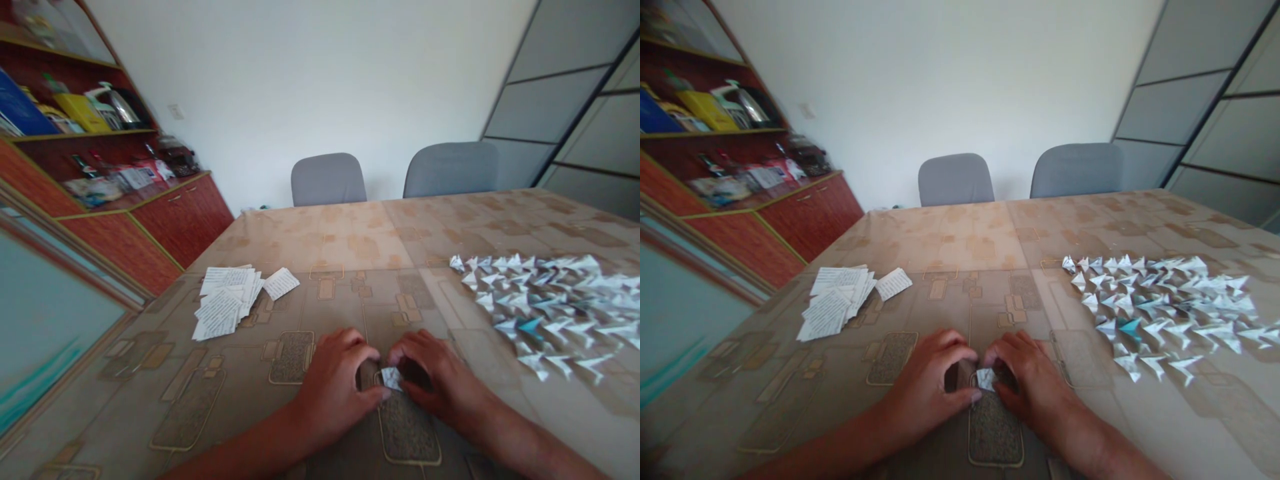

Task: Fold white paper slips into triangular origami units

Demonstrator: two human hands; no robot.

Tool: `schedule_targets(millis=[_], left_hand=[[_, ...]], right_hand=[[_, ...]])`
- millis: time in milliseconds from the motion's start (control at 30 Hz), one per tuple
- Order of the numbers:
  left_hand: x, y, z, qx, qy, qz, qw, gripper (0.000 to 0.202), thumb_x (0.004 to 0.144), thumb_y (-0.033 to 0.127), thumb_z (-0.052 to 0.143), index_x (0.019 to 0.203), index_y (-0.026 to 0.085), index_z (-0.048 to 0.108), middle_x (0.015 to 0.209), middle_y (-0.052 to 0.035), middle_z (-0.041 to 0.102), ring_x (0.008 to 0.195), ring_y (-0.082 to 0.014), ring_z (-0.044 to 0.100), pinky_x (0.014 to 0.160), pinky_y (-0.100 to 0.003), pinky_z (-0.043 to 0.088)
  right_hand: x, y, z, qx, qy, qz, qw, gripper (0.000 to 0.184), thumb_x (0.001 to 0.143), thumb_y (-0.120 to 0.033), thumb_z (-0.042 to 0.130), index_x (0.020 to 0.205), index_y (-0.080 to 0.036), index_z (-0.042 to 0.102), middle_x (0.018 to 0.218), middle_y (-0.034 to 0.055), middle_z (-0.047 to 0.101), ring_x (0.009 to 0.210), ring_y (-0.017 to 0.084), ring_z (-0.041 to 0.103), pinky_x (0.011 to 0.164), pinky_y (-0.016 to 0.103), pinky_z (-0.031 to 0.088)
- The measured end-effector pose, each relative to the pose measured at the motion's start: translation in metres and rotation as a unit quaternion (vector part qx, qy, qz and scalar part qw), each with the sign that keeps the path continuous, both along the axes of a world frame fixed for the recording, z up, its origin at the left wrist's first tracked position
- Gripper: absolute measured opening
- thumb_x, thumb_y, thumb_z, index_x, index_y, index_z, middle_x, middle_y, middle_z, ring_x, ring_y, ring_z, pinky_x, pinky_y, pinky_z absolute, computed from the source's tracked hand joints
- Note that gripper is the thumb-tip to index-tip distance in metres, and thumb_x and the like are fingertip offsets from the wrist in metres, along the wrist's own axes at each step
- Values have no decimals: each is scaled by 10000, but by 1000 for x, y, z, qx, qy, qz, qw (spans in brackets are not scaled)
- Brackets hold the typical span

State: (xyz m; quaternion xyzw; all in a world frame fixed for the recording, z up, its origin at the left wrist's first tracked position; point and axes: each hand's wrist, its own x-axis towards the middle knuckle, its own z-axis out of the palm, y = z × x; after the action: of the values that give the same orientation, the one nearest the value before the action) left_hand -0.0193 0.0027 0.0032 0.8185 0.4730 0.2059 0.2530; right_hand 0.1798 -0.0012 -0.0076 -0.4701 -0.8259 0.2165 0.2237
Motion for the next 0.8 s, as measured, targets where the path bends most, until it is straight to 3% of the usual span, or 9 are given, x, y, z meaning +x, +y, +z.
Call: schedule_targets(millis=[167, 333, 433, 600, 800], left_hand=[[9, -1, -6, 2, -48, 9, 999, 80, 703, 178, 753, 741, 194, 684, 830, -4, 608, 847, -187, 565, 780, -315, 382], [10, 2, -8, -35, -189, 36, 981, 81, 730, 96, 677, 691, 153, 634, 745, -3, 572, 759, -163, 558, 715, -277, 396], [7, 2, -4, -70, -251, 33, 965, 73, 766, 135, 642, 697, 150, 622, 732, -1, 554, 731, -156, 551, 687, -264, 407], [6, -2, -4, -65, -239, 40, 968, 95, 738, 183, 688, 826, 158, 664, 802, -22, 611, 788, -178, 572, 741, -290, 415], [8, -3, -1, -61, -275, 29, 959, 79, 760, 198, 649, 697, 152, 640, 715, -16, 590, 718, -162, 559, 694, -277, 404]], right_hand=[[-2, -2, 0, 0, 18, 4, 1000, 224, 699, 6, 570, 792, -195, 599, 724, 4, 641, 690, 169, 560, 650, 288, 391], [-1, -3, 11, -18, 80, -21, 996, 144, 764, -62, 577, 816, -192, 614, 737, 14, 651, 695, 171, 593, 647, 291, 431], [0, -3, 16, -51, 124, -21, 991, 86, 831, -167, 582, 774, -187, 643, 709, 19, 658, 672, 168, 605, 618, 279, 439], [-1, -7, 16, -76, 132, -26, 988, 156, 856, -205, 573, 717, -188, 642, 625, -10, 624, 585, 131, 561, 551, 238, 402], [-3, -11, 18, -114, 154, -34, 981, 207, 875, -278, 560, 707, -182, 633, 619, -6, 604, 580, 133, 541, 536, 238, 392]])
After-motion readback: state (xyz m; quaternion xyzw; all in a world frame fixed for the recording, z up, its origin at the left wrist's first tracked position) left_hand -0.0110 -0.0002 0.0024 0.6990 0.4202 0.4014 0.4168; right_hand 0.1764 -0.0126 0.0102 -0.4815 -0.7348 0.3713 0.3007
